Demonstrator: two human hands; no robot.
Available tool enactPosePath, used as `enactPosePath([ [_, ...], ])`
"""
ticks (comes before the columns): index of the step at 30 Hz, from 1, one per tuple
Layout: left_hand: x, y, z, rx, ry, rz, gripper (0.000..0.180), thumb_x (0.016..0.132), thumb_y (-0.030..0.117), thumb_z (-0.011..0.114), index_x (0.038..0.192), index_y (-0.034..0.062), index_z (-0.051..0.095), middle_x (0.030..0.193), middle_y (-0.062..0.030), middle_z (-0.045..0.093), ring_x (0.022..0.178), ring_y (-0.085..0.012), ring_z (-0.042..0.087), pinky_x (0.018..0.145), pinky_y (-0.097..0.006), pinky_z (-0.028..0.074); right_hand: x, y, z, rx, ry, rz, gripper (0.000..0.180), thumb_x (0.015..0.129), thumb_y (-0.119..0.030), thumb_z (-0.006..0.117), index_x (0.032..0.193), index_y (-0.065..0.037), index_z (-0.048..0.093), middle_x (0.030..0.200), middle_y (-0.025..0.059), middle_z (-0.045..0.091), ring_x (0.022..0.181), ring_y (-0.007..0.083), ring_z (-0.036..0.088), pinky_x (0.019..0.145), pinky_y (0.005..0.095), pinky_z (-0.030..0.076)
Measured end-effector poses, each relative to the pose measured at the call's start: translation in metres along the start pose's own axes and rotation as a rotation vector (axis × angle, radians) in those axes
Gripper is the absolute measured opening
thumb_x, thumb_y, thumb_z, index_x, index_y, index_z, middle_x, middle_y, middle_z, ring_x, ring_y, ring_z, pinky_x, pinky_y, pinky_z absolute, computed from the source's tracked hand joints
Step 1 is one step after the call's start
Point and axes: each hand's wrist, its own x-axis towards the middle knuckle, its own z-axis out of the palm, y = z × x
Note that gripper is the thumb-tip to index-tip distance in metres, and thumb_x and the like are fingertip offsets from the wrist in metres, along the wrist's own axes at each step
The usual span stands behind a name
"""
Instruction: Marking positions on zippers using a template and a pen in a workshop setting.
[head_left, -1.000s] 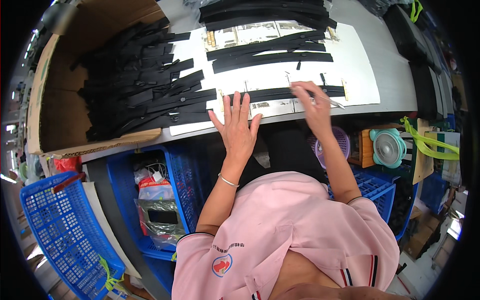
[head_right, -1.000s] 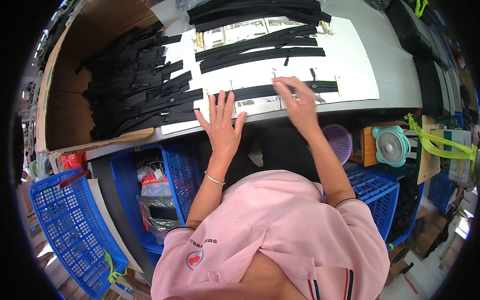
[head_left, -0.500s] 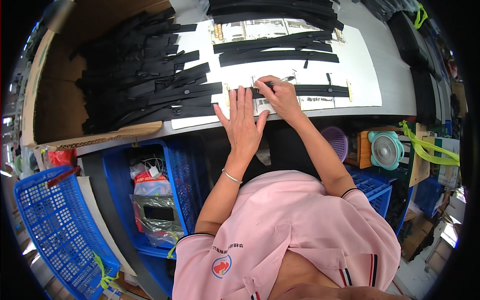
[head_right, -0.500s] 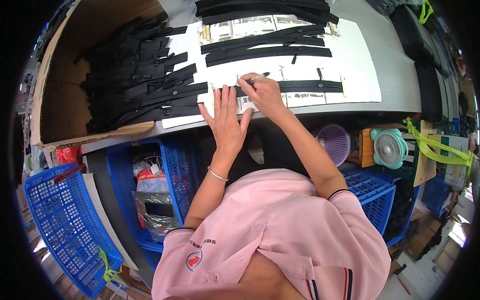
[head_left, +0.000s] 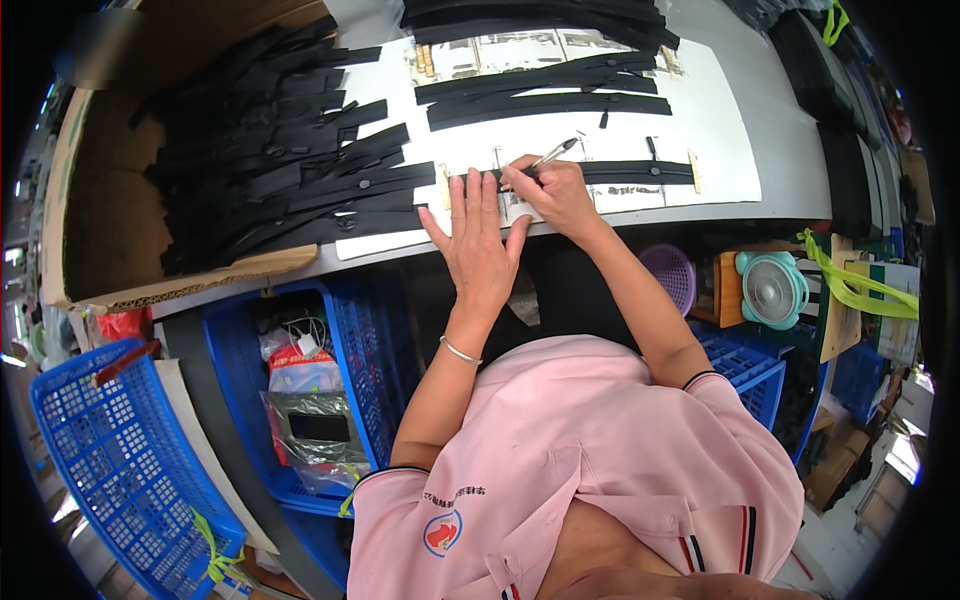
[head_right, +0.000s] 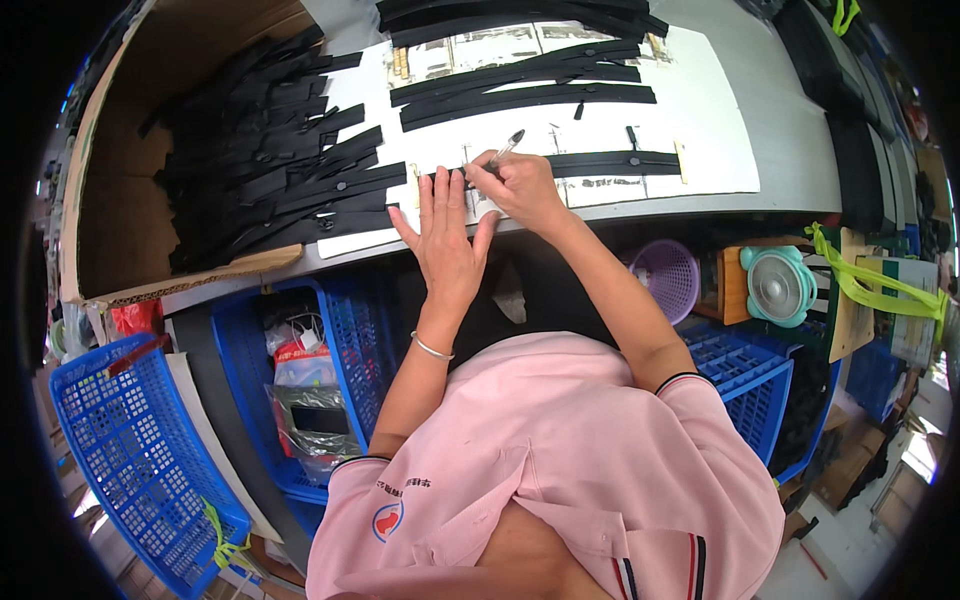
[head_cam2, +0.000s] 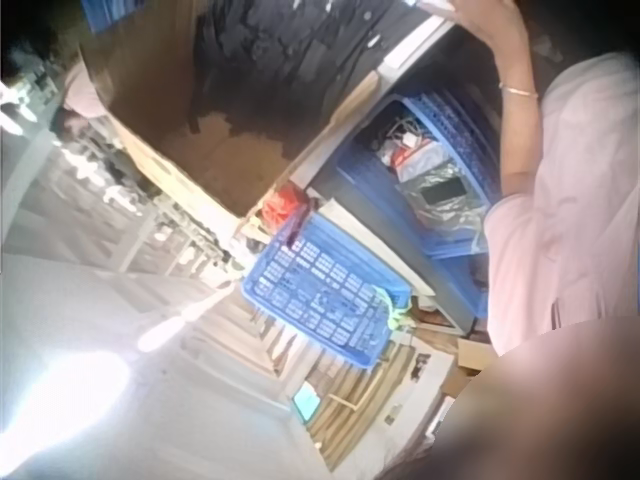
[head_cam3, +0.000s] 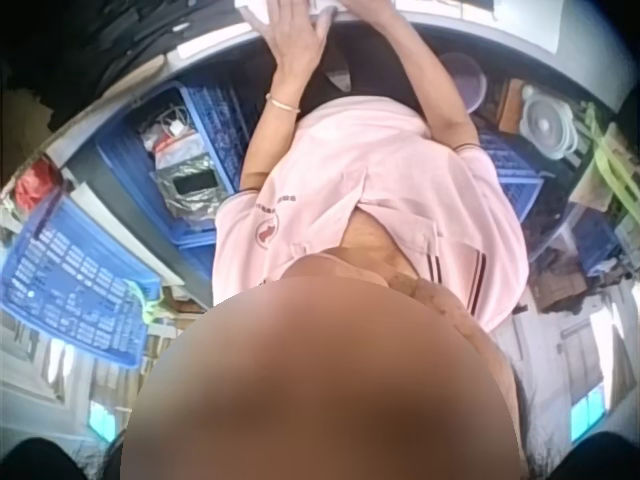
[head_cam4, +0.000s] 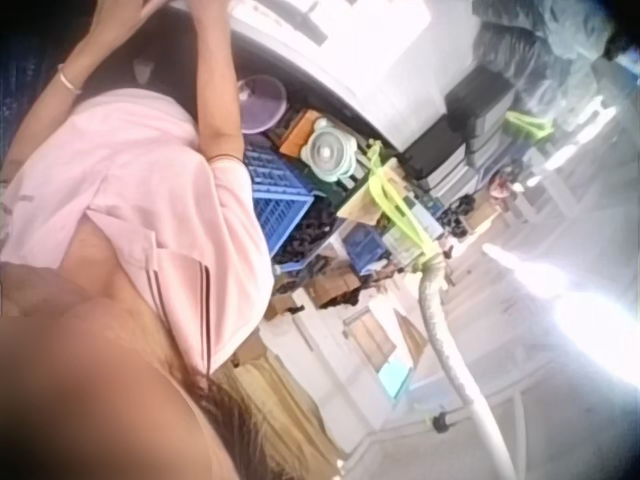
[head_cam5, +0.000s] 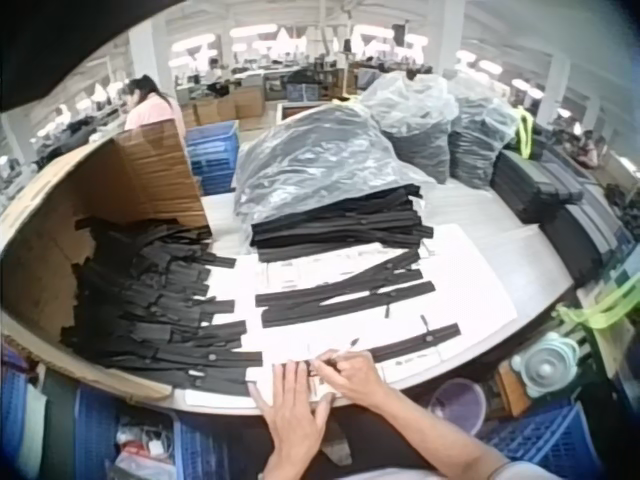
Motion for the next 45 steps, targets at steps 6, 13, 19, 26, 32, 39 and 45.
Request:
enactPosePath([
  [6,0.000,0.000,0.002,0.013,-0.006,0.004,0.068,0.095,0.038,0.069,0.149,0.0017,0.050,0.159,-0.0143,0.045,0.152,-0.0322,0.033,0.120,-0.068,0.003,0.000,0.004,0.007,-0.050,0.115,-0.124,0.023,0.090,-0.017,0.072,0.079,0.003,0.073,0.081,0.0071,0.076,0.056,0.0191,0.065,0.052,0.0296,0.049],
  [13,-0.001,-0.002,0.003,0.025,-0.015,-0.010,0.068,0.096,0.041,0.068,0.150,0.0035,0.050,0.160,-0.0133,0.044,0.153,-0.0322,0.032,0.121,-0.067,0.002,-0.006,-0.015,-0.015,0.191,0.063,0.066,0.021,0.094,-0.015,0.068,0.082,0.002,0.074,0.076,0.0054,0.075,0.061,0.0116,0.066,0.058,0.0271,0.050],
  [19,-0.002,-0.003,0.004,0.040,-0.010,-0.004,0.071,0.096,0.042,0.068,0.153,0.0045,0.045,0.160,-0.0142,0.043,0.153,-0.0333,0.031,0.121,-0.066,0.000,-0.018,0.002,-0.076,-0.006,0.368,0.190,0.022,0.100,-0.013,0.063,0.087,0.002,0.074,0.075,0.0032,0.072,0.065,0.0045,0.059,0.058,0.0218,0.046],
  [26,0.000,0.011,0.004,0.051,-0.014,-0.034,0.077,0.096,0.042,0.068,0.157,0.0048,0.039,0.165,-0.0140,0.036,0.155,-0.0334,0.027,0.119,-0.069,-0.002,-0.024,0.026,-0.076,0.039,0.364,0.187,0.024,0.100,-0.018,0.065,0.089,0.000,0.076,0.073,0.0035,0.071,0.060,0.0033,0.057,0.055,0.0214,0.043],
  [32,0.008,0.058,0.018,-0.138,-0.145,0.178,0.070,0.099,0.038,0.065,0.157,0.0076,0.040,0.161,-0.0111,0.043,0.153,-0.0327,0.031,0.120,-0.066,-0.003,-0.023,0.029,-0.074,0.015,0.366,0.186,0.022,0.099,-0.019,0.066,0.089,-0.002,0.077,0.073,0.0044,0.074,0.061,0.0073,0.065,0.056,0.0251,0.049],
  [39,0.009,0.059,0.026,-0.104,-0.163,0.172,0.065,0.097,0.034,0.069,0.152,0.0072,0.048,0.157,-0.0104,0.048,0.150,-0.0311,0.035,0.120,-0.065,0.001,-0.024,0.036,-0.071,-0.043,0.370,0.110,0.021,0.097,-0.020,0.068,0.090,-0.002,0.076,0.074,0.0069,0.074,0.063,0.0111,0.068,0.057,0.0269,0.051],
  [45,0.009,0.060,0.027,-0.080,-0.165,0.171,0.064,0.097,0.033,0.069,0.152,0.0086,0.048,0.157,-0.0094,0.048,0.150,-0.0299,0.036,0.120,-0.065,0.003,-0.030,0.030,-0.081,0.039,0.269,0.137,0.023,0.096,-0.020,0.069,0.085,-0.001,0.075,0.073,0.0062,0.075,0.063,0.0107,0.069,0.057,0.0266,0.051],
])
